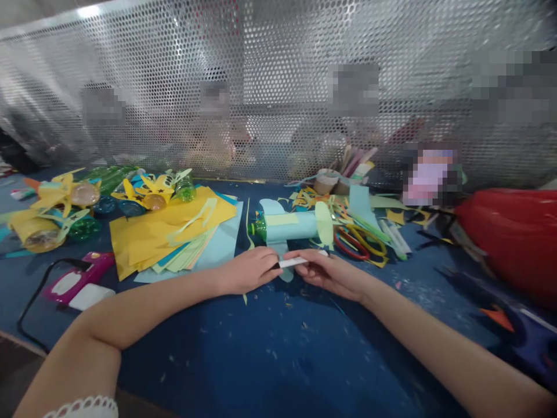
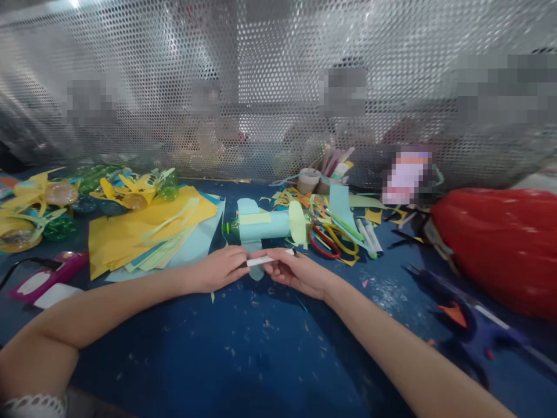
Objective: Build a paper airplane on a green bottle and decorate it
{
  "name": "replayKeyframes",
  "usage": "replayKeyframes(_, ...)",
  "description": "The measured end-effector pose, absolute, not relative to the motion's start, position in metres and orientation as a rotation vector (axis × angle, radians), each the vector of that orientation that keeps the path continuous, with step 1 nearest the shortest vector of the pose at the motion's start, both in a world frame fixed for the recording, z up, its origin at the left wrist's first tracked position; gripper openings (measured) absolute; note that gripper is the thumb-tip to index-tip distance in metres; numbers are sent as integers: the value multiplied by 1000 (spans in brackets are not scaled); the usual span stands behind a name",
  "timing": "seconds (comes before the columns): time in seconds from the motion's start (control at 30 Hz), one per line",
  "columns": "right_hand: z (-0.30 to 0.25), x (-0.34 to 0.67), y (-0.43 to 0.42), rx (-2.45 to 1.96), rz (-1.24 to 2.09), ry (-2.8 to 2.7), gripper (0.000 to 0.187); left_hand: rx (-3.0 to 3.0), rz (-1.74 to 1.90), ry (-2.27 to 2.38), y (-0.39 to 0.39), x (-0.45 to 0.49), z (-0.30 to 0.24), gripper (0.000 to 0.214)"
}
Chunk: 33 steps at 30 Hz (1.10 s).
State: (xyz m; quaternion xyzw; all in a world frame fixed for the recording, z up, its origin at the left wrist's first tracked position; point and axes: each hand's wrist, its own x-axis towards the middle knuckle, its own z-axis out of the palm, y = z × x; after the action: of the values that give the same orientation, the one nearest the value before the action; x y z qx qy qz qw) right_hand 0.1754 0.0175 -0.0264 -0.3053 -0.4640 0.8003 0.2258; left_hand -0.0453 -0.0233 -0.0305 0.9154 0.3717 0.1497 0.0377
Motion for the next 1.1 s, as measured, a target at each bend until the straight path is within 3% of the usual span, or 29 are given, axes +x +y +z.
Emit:
replayKeyframes(0.37, -26, 175, 5, -889, 1986, -1402, 43, 2864, 462, 1135, -29, -40, -30, 36)
replayKeyframes(0.7, -24, 175, -5, -868, 1859, -1432, 31, 2858, 567, 1125, -29, -38, -34, 36)
replayKeyframes(1.1, -24, 176, -3, -833, 1837, -1444, 30, 2858, 585, 1102, -26, -40, -34, 38)
